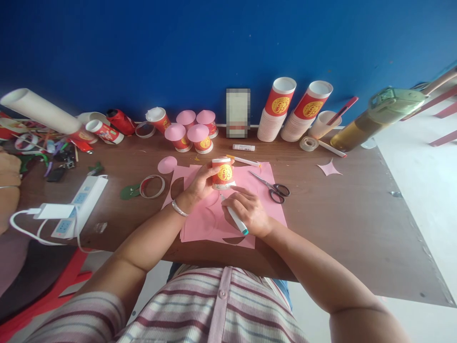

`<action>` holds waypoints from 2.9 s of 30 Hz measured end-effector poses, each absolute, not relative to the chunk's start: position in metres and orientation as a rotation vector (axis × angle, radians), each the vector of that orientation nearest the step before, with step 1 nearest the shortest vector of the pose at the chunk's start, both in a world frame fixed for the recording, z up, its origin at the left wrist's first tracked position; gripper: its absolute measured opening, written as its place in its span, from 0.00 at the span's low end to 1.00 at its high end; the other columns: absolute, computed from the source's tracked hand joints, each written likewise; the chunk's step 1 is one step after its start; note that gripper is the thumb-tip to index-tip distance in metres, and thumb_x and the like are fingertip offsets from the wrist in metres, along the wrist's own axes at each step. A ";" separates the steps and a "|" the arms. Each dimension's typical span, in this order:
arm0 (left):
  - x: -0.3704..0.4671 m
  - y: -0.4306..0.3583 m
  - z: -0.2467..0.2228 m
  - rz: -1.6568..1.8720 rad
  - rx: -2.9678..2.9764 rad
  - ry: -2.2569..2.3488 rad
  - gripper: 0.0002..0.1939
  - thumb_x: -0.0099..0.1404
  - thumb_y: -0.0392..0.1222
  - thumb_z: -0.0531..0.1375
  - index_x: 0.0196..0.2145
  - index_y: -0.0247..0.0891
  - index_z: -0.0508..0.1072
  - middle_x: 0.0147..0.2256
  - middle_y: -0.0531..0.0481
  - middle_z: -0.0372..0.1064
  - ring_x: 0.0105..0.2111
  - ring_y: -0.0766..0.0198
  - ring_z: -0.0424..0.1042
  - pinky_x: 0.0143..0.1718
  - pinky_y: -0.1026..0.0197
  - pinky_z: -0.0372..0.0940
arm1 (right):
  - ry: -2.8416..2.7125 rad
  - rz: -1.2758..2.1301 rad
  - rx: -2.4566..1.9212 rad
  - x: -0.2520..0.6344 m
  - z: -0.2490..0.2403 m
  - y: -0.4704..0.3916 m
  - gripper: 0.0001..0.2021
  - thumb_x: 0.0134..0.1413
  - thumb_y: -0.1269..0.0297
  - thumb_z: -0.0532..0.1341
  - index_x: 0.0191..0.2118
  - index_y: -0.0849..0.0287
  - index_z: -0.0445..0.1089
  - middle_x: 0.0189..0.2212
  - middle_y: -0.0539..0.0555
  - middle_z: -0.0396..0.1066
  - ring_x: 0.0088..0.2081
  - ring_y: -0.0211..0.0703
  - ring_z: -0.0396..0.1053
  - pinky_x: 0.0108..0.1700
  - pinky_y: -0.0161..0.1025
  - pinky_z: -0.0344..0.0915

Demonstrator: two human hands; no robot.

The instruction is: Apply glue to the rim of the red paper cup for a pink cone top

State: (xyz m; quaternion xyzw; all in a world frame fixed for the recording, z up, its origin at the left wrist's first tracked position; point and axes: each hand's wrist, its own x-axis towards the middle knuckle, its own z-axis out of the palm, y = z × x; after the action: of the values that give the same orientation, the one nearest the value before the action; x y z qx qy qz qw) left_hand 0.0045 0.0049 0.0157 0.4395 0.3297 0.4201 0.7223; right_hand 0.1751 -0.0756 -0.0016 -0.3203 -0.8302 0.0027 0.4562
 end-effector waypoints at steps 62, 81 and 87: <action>0.004 0.011 -0.008 0.923 1.070 0.653 0.23 0.60 0.49 0.67 0.51 0.38 0.74 0.49 0.43 0.74 0.50 0.52 0.71 0.49 0.54 0.65 | -2.052 -0.145 -0.962 0.184 -0.003 -0.070 0.09 0.59 0.78 0.60 0.42 0.57 0.67 0.29 0.50 0.74 0.27 0.36 0.71 0.29 0.34 0.63; 0.005 0.010 0.002 0.931 1.154 0.728 0.20 0.59 0.49 0.67 0.46 0.37 0.76 0.45 0.43 0.76 0.50 0.51 0.72 0.49 0.53 0.66 | -2.068 -0.149 -0.968 0.183 -0.004 -0.070 0.10 0.59 0.78 0.60 0.43 0.57 0.66 0.28 0.49 0.73 0.26 0.36 0.70 0.28 0.34 0.63; 0.005 0.009 0.008 0.918 1.184 0.745 0.16 0.60 0.46 0.66 0.44 0.37 0.76 0.40 0.45 0.76 0.48 0.53 0.72 0.50 0.53 0.64 | -2.068 -0.155 -0.971 0.183 -0.004 -0.069 0.11 0.59 0.78 0.59 0.44 0.56 0.66 0.29 0.49 0.73 0.27 0.37 0.71 0.29 0.34 0.64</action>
State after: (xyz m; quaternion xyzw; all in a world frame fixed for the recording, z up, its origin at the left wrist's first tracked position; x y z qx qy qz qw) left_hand 0.0049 0.0092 0.0079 0.5254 0.3304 0.4075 0.6699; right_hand 0.1833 -0.0691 -0.0041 -0.3863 -0.8224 -0.0617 0.4131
